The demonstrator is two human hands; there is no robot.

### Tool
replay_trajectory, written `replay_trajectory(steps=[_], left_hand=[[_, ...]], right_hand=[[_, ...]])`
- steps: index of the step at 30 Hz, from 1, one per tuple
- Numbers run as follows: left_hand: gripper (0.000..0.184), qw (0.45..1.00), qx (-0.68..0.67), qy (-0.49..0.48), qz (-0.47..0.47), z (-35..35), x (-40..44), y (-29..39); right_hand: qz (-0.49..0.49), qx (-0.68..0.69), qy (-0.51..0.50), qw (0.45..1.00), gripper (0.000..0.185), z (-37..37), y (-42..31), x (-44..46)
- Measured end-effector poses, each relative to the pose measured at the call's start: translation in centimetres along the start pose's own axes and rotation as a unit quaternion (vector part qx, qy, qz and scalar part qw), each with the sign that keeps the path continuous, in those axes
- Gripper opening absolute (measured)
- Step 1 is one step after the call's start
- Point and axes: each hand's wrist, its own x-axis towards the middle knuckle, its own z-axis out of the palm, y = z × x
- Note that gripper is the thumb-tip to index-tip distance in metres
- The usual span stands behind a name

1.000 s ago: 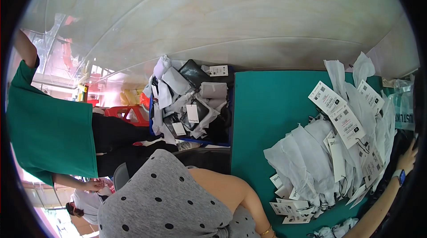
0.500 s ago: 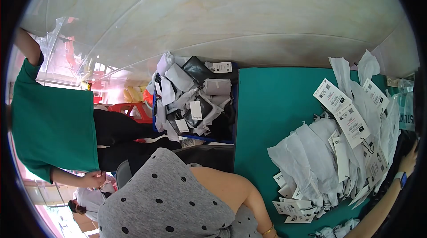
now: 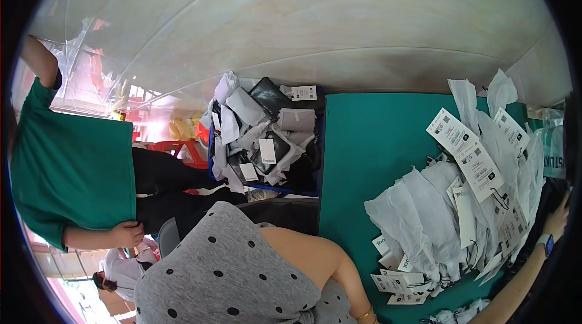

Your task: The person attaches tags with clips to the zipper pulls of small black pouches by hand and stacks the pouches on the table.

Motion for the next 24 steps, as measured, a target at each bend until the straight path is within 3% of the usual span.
replay_trajectory(steps=[3, 5, 9, 11, 13, 19, 20, 21, 22, 23, 24], left_hand=[[0.016, 0.989, -0.117, 0.078, -0.039, -0.9, -9.3, 0.3], [0.016, 0.950, -0.242, 0.183, -0.078, -0.5, -19.3, 1.0], [0.016, 0.733, -0.457, 0.502, -0.048, 5.9, -46.7, 5.4], [0.016, 0.635, -0.472, 0.612, -0.008, 9.6, -56.4, 9.2], [0.016, 0.587, -0.447, 0.675, 0.002, 11.9, -62.4, 11.6], [0.012, 0.595, -0.340, 0.728, -0.029, 9.1, -64.0, 16.2], [0.010, 0.694, 0.018, 0.641, -0.327, 9.0, -65.9, 15.3], [0.009, 0.685, 0.197, 0.534, -0.454, 8.8, -65.7, 15.3], [0.008, 0.630, 0.371, 0.404, -0.549, 8.6, -65.6, 15.4], [0.007, 0.718, 0.104, 0.564, -0.395, 7.9, -62.7, 16.6], [0.007, 0.713, -0.178, 0.651, -0.189, 7.6, -61.1, 17.2]], right_hand=[[-0.002, -0.002, -0.006, 1.000, 0.074, -0.1, 0.0, -0.1], [-0.002, -0.003, -0.005, 1.000, 0.074, 0.0, 0.0, -0.1], [0.000, -0.005, 0.001, 1.000, 0.074, 0.9, 0.0, 0.4], [-0.001, -0.007, 0.002, 1.000, 0.074, 0.5, 0.0, 0.1], [-0.004, -0.010, 0.004, 1.000, 0.073, 0.4, 0.2, -0.1], [-0.005, 0.001, 0.017, 1.000, 0.073, 0.7, 0.1, 0.1], [-0.003, 0.000, 0.012, 1.000, 0.073, 0.0, 0.1, -0.1], [-0.002, -0.001, 0.008, 1.000, 0.074, -0.3, 0.1, -0.2], [-0.002, 0.000, 0.008, 1.000, 0.074, -0.2, 0.1, -0.2], [-0.003, -0.003, 0.013, 1.000, 0.074, 0.1, 0.1, -0.1], [-0.005, -0.007, 0.018, 1.000, 0.074, -0.2, 0.1, -0.2]])
